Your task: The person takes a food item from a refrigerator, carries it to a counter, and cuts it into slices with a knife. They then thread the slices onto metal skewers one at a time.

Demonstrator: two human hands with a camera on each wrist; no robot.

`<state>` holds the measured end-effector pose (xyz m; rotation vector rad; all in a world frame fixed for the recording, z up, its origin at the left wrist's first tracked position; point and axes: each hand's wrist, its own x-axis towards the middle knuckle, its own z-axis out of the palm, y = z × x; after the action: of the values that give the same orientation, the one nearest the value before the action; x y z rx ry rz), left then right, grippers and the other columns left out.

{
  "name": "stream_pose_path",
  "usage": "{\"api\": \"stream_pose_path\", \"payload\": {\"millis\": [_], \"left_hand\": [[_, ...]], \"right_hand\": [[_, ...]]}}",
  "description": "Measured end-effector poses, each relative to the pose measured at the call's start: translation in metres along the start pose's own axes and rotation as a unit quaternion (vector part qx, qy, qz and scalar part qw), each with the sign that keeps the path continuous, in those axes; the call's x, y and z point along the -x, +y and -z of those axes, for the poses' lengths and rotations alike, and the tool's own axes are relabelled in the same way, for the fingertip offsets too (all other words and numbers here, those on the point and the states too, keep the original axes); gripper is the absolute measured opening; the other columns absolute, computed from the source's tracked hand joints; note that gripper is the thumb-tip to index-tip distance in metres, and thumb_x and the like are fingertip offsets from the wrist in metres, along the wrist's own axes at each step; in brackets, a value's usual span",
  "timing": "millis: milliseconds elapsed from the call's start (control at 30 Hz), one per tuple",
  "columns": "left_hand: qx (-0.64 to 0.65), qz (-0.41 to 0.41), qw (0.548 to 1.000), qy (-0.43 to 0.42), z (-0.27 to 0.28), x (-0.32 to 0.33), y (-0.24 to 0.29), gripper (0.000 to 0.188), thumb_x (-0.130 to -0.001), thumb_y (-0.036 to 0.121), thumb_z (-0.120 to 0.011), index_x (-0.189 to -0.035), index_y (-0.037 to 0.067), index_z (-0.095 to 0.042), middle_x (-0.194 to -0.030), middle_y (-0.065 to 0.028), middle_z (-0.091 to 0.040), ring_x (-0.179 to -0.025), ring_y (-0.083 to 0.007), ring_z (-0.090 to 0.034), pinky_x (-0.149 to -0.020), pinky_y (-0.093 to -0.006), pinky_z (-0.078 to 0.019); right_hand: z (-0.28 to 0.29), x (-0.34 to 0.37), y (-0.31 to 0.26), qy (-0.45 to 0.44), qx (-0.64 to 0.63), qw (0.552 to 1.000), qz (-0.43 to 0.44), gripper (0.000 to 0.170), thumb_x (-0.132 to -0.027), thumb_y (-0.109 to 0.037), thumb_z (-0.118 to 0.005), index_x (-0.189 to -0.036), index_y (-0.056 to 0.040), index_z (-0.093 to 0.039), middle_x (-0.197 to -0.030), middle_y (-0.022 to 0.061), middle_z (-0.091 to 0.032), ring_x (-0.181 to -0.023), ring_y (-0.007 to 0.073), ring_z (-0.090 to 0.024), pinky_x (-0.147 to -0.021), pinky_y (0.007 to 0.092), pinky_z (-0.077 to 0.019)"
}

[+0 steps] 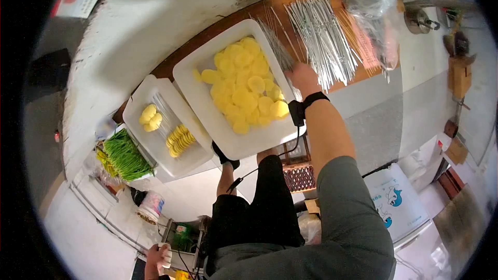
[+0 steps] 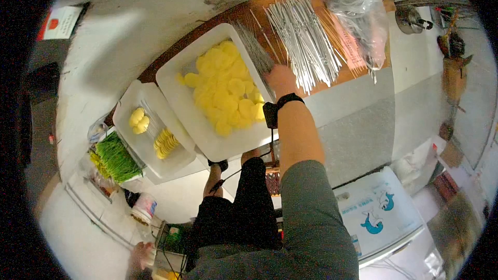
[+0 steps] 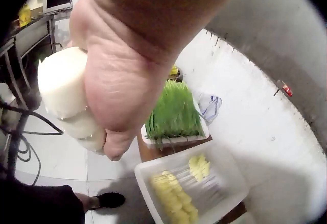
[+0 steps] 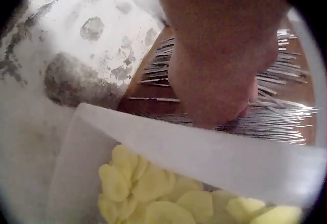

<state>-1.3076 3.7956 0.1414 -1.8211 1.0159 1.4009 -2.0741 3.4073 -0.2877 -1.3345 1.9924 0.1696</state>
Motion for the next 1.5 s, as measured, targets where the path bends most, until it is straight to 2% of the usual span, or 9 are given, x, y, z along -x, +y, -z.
{"api": "stream_pose_path", "payload": {"millis": [100,200,233,333,833,967,1133,1233,1500], "left_hand": [[0.573,0.317,0.754,-0.054,-0.006,-0.005,0.035,0.037,-0.087,0.027,-0.069,-0.106,-0.004,-0.062,-0.084,-0.0095,-0.067,-0.068,-0.0161,-0.061,-0.056,-0.0326,-0.0477],[0.101,-0.114,0.988,-0.022,-0.006,-0.007,0.097,0.033,-0.086,0.024,-0.069,-0.104,-0.003,-0.062,-0.082,-0.0084,-0.064,-0.066,-0.0159,-0.059,-0.055,-0.0333,-0.0465],[0.189,0.358,0.914,0.016,0.003,-0.016,0.180,0.031,-0.085,0.022,-0.070,-0.102,-0.003,-0.061,-0.081,-0.0075,-0.062,-0.065,-0.0162,-0.057,-0.055,-0.0340,-0.0454],[0.522,0.353,0.776,-0.020,-0.011,-0.017,0.113,0.031,-0.085,0.022,-0.071,-0.102,-0.002,-0.060,-0.081,-0.0084,-0.062,-0.067,-0.0167,-0.058,-0.055,-0.0337,-0.0455],[0.281,0.313,0.907,-0.009,-0.009,-0.028,0.225,0.036,-0.087,0.024,-0.071,-0.111,0.000,-0.058,-0.085,-0.0079,-0.063,-0.068,-0.0167,-0.060,-0.057,-0.0338,-0.0495],[0.513,0.332,0.790,-0.051,-0.028,-0.036,0.133,0.035,-0.087,0.026,-0.071,-0.108,0.000,-0.060,-0.080,-0.0064,-0.062,-0.063,-0.0158,-0.058,-0.053,-0.0336,-0.0479],[0.372,0.303,0.877,-0.012,-0.011,-0.031,0.224,0.031,-0.088,0.023,-0.069,-0.105,0.000,-0.059,-0.081,-0.0054,-0.060,-0.063,-0.0162,-0.057,-0.054,-0.0330,-0.0472],[0.567,0.322,0.754,-0.082,-0.014,-0.037,0.180,0.032,-0.088,0.021,-0.068,-0.109,-0.001,-0.058,-0.085,-0.0070,-0.061,-0.066,-0.0164,-0.058,-0.055,-0.0327,-0.0474],[0.496,0.315,0.807,-0.060,-0.041,-0.046,0.140,0.034,-0.087,0.016,-0.068,-0.111,-0.003,-0.056,-0.092,-0.0105,-0.063,-0.075,-0.0205,-0.062,-0.058,-0.0345,-0.0501]], "right_hand": [[0.003,-0.013,-0.016,-0.031,0.028,0.999,-0.011,0.043,-0.079,-0.041,-0.065,-0.094,-0.0006,-0.066,-0.095,0.0199,-0.068,-0.093,0.0364,-0.065,-0.077,0.0468,-0.0531],[-0.005,-0.021,-0.018,-0.018,0.043,0.999,-0.001,0.042,-0.080,-0.039,-0.064,-0.094,0.0007,-0.065,-0.096,0.0205,-0.068,-0.093,0.0367,-0.066,-0.076,0.0464,-0.0538],[-0.012,-0.026,-0.016,-0.029,0.042,0.999,-0.007,0.040,-0.081,-0.036,-0.063,-0.095,0.0014,-0.065,-0.097,0.0205,-0.068,-0.093,0.0365,-0.066,-0.077,0.0462,-0.0538],[-0.030,-0.030,-0.004,-0.015,0.038,0.999,-0.008,0.034,-0.083,-0.030,-0.059,-0.097,0.0013,-0.064,-0.098,0.0210,-0.067,-0.093,0.0368,-0.065,-0.079,0.0462,-0.0532],[-0.019,-0.015,0.019,0.010,-0.285,0.957,-0.058,0.027,-0.088,-0.019,-0.054,-0.104,0.0010,-0.062,-0.092,0.0225,-0.066,-0.088,0.0378,-0.064,-0.079,0.0449,-0.0517],[-0.041,-0.015,0.048,0.026,-0.380,0.923,-0.052,0.020,-0.091,-0.016,-0.056,-0.098,0.0031,-0.057,-0.078,0.0086,-0.063,-0.063,0.0125,-0.055,-0.053,0.0273,-0.0444],[-0.037,0.004,0.052,0.007,-0.509,0.855,-0.101,0.013,-0.093,-0.014,-0.055,-0.093,-0.0012,-0.056,-0.075,0.0046,-0.059,-0.057,0.0110,-0.049,-0.050,0.0257,-0.0405],[-0.028,0.014,0.047,-0.010,-0.556,0.824,-0.108,0.012,-0.094,-0.014,-0.054,-0.092,-0.0027,-0.056,-0.074,0.0041,-0.058,-0.056,0.0101,-0.048,-0.049,0.0247,-0.0392],[-0.013,0.028,0.032,-0.020,-0.591,0.800,-0.102,0.020,-0.097,-0.017,-0.052,-0.105,0.0012,-0.057,-0.083,0.0079,-0.064,-0.061,0.0118,-0.052,-0.054,0.0276,-0.0431]]}}
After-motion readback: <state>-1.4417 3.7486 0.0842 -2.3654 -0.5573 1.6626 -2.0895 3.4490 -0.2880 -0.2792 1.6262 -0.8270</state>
